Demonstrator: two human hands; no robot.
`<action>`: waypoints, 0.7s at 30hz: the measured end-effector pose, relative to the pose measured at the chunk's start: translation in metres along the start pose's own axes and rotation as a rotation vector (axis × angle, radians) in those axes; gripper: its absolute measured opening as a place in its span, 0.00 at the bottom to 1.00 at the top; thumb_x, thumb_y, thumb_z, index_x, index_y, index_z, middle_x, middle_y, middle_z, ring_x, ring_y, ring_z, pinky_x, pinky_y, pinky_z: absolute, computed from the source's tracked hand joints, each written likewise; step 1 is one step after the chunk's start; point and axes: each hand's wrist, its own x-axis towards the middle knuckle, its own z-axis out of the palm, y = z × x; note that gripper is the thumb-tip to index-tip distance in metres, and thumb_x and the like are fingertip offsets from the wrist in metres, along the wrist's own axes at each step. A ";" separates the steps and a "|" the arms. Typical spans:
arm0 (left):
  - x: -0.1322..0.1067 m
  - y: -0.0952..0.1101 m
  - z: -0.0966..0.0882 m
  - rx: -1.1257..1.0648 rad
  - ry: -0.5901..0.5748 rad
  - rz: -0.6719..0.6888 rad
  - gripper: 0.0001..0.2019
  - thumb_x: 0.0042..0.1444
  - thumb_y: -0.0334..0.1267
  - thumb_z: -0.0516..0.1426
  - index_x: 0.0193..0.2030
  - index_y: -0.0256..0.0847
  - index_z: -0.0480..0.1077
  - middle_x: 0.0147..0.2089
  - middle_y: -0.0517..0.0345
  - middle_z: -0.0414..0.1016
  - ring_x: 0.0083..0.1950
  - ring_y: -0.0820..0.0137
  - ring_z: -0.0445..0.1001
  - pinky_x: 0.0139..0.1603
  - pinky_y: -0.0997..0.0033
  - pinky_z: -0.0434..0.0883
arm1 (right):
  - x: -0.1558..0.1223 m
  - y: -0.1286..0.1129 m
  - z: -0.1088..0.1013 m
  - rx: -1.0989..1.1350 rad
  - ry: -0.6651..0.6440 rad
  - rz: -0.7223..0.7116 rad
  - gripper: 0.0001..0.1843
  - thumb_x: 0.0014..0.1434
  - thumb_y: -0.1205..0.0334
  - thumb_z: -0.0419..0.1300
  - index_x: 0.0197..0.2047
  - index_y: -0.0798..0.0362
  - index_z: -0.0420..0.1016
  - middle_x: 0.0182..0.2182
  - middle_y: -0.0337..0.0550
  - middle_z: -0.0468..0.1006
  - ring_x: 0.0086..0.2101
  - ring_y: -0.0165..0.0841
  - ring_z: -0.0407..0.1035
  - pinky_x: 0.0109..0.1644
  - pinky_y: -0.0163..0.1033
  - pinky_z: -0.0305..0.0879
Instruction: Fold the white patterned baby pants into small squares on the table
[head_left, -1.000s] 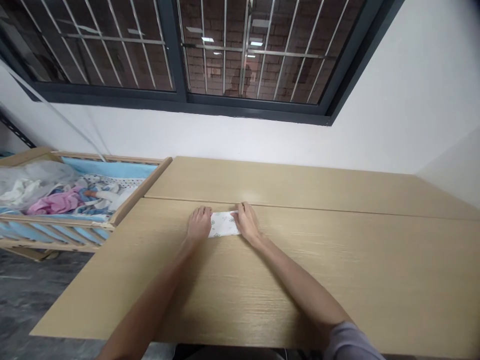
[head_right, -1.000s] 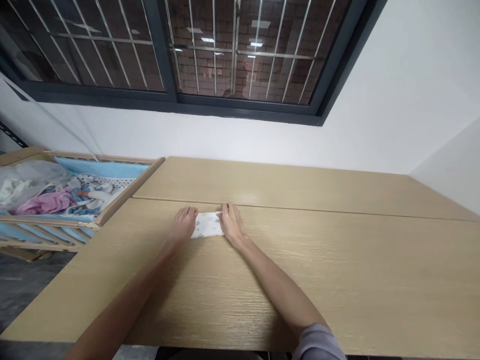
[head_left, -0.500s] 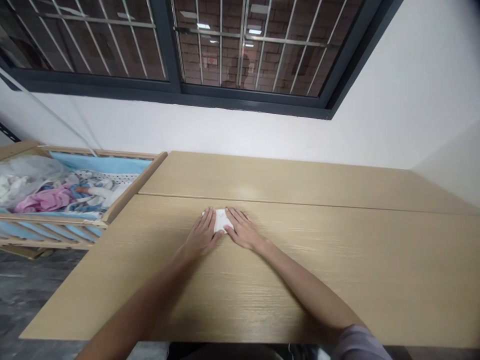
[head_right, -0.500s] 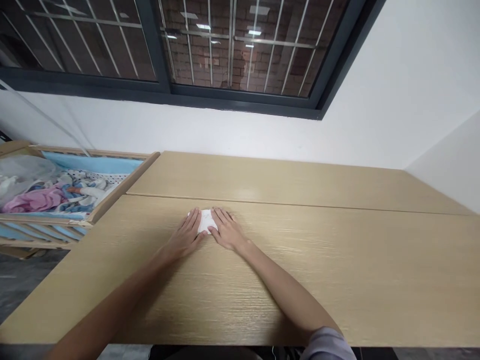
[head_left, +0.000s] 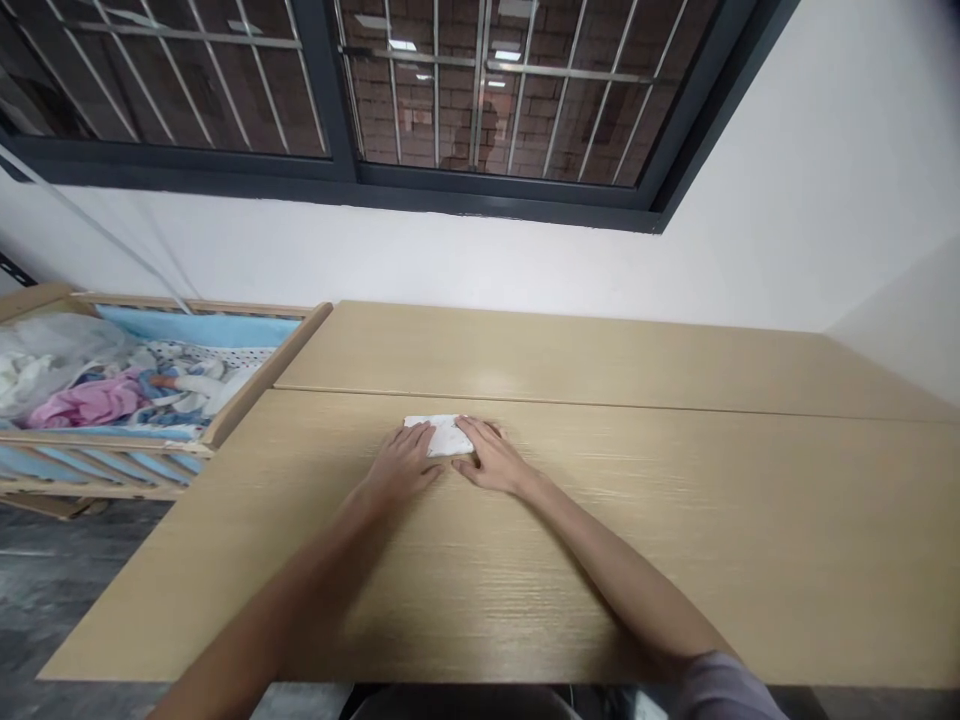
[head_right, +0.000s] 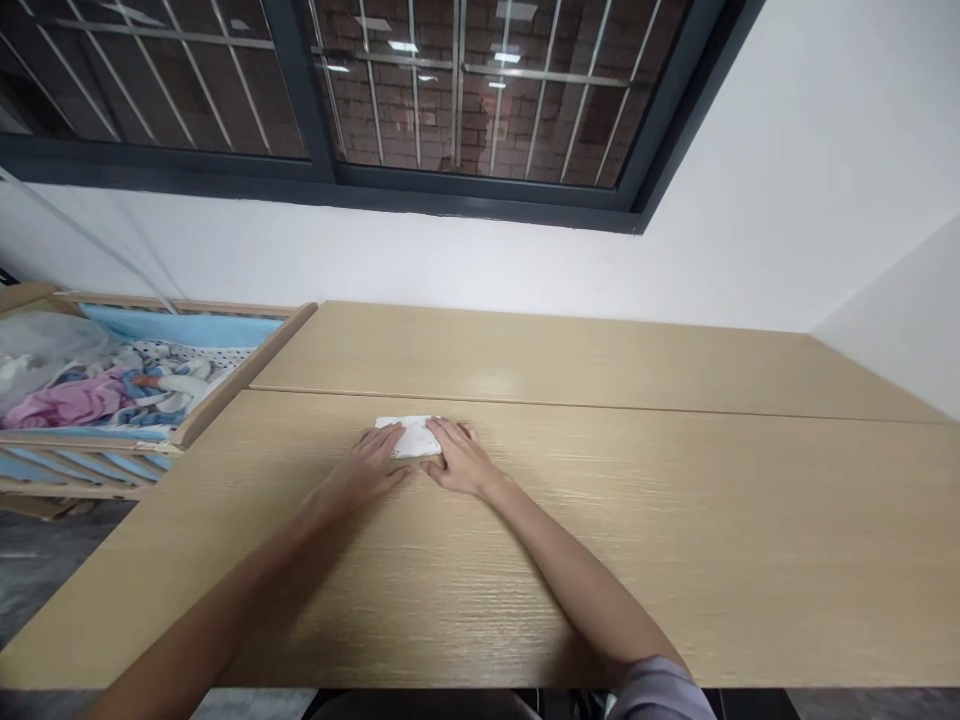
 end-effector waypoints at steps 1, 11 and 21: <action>0.005 -0.002 -0.001 -0.009 0.002 -0.009 0.22 0.61 0.39 0.56 0.61 0.36 0.67 0.63 0.39 0.72 0.65 0.53 0.69 0.67 0.52 0.63 | 0.004 0.002 0.001 0.022 0.029 0.006 0.37 0.64 0.55 0.57 0.72 0.57 0.53 0.68 0.60 0.62 0.67 0.47 0.54 0.69 0.57 0.48; 0.014 0.027 -0.044 -0.138 0.133 -0.332 0.12 0.65 0.41 0.52 0.52 0.42 0.69 0.44 0.51 0.80 0.46 0.60 0.80 0.46 0.62 0.74 | 0.039 -0.005 -0.030 0.554 0.362 0.142 0.29 0.60 0.55 0.59 0.61 0.52 0.57 0.44 0.46 0.74 0.43 0.39 0.71 0.50 0.45 0.69; 0.017 0.048 -0.022 -0.241 -0.075 -0.645 0.21 0.61 0.41 0.59 0.58 0.35 0.64 0.40 0.50 0.80 0.45 0.60 0.80 0.45 0.65 0.73 | 0.060 0.033 -0.005 0.495 0.173 0.316 0.30 0.52 0.58 0.70 0.55 0.53 0.66 0.48 0.48 0.70 0.47 0.38 0.69 0.49 0.44 0.70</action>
